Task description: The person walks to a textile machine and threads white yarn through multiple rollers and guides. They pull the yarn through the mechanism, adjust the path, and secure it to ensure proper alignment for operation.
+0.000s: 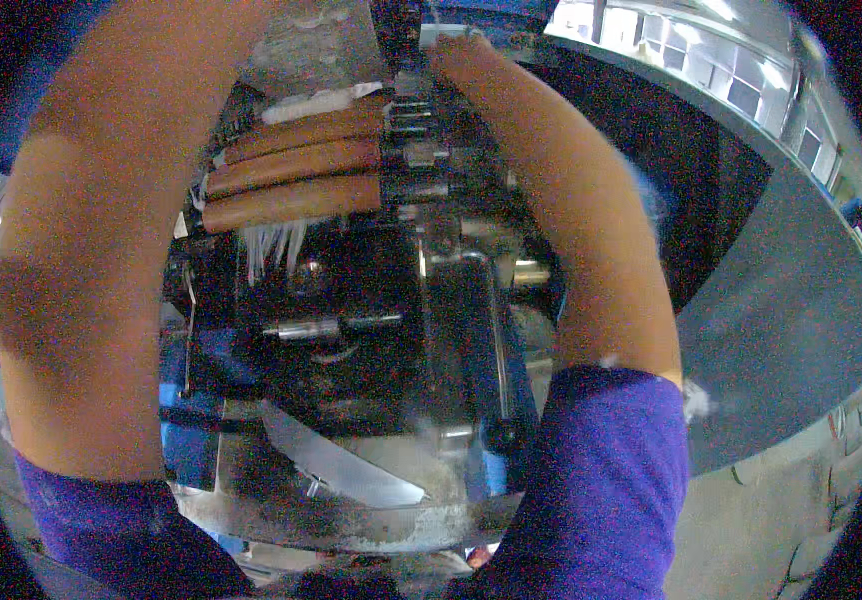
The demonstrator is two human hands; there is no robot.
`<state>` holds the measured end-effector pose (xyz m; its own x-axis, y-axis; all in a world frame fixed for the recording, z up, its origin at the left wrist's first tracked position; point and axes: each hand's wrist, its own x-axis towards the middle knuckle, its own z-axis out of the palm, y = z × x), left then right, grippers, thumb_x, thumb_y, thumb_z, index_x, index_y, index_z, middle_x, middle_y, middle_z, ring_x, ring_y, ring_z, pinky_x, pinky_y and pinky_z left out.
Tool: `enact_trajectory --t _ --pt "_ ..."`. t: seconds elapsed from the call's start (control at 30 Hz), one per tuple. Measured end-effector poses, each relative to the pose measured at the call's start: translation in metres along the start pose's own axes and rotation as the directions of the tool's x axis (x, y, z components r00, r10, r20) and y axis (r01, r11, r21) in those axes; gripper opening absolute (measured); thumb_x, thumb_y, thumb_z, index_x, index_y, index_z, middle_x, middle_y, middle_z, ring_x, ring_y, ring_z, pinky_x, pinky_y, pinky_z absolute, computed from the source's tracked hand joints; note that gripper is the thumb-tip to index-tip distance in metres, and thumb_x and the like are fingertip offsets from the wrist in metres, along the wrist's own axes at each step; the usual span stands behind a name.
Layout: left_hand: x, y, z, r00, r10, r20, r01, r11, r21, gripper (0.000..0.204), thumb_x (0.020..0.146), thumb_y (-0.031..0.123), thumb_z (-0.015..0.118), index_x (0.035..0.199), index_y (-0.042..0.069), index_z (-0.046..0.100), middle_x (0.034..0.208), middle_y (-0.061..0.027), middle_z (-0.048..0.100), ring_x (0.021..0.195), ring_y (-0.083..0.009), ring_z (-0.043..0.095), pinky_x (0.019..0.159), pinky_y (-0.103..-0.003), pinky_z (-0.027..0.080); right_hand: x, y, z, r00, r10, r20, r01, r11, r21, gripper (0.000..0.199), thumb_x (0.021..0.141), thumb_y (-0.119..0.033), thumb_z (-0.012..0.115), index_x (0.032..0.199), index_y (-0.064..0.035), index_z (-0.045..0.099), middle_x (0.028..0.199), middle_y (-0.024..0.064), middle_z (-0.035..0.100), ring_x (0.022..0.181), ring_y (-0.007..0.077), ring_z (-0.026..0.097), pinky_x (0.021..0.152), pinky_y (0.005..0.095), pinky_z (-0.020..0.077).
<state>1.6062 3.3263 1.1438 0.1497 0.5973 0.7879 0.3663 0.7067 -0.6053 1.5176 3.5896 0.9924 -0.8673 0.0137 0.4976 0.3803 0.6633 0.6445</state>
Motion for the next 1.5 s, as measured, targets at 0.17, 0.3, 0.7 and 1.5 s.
enact_trajectory --t 0.17,0.3,0.7,1.5 --pt "-0.007 -0.003 -0.003 1.000 0.016 0.015 -0.014 0.991 -0.131 0.053 0.090 0.024 0.045 0.137 0.001 0.040 0.140 -0.0196 0.042 0.137 -0.0362 0.027 0.111 -0.060 0.004 -0.013 -0.017 -0.043 0.947 0.171 0.272 -0.200 0.976 0.082 0.042 0.092 -0.023 0.045 0.133 -0.0253 0.048 0.124 0.0119 0.057 0.115 0.0290 0.056 0.092 0.0461 0.0477" --pt "-0.008 0.002 -0.003 0.993 0.020 0.113 0.008 0.970 -0.242 0.060 0.089 0.035 0.047 0.139 0.003 0.038 0.145 -0.0191 0.034 0.138 -0.0366 0.024 0.111 -0.059 0.005 -0.063 -0.020 -0.123 0.906 -0.027 0.423 0.042 0.999 -0.026 0.039 0.090 -0.019 0.049 0.128 -0.0254 0.053 0.117 0.0105 0.060 0.108 0.0276 0.059 0.087 0.0451 0.0497" --pt "-0.108 -0.190 0.032 0.873 -0.484 -0.062 0.305 0.641 -0.704 0.049 0.092 0.036 0.048 0.124 0.000 0.051 0.124 -0.0237 0.053 0.116 -0.0390 0.050 0.095 -0.045 0.041 -0.046 -0.252 -0.304 0.457 -0.183 -0.870 0.384 0.923 0.008 0.025 0.080 -0.030 0.057 0.099 -0.0181 0.068 0.107 0.0030 0.064 0.110 0.0240 0.055 0.100 0.0441 0.0378" --pt "-0.252 -0.112 0.250 0.796 0.232 0.558 -0.121 0.966 -0.229 0.042 0.080 0.011 0.059 0.121 0.021 0.059 0.131 -0.0004 0.052 0.125 -0.0314 0.041 0.100 -0.046 0.041 0.109 -0.140 -0.392 0.968 -0.019 -0.249 0.064 0.983 0.173 0.032 0.092 -0.028 0.046 0.120 -0.0184 0.060 0.134 0.0035 0.050 0.119 0.0284 0.051 0.096 0.0494 0.0394"
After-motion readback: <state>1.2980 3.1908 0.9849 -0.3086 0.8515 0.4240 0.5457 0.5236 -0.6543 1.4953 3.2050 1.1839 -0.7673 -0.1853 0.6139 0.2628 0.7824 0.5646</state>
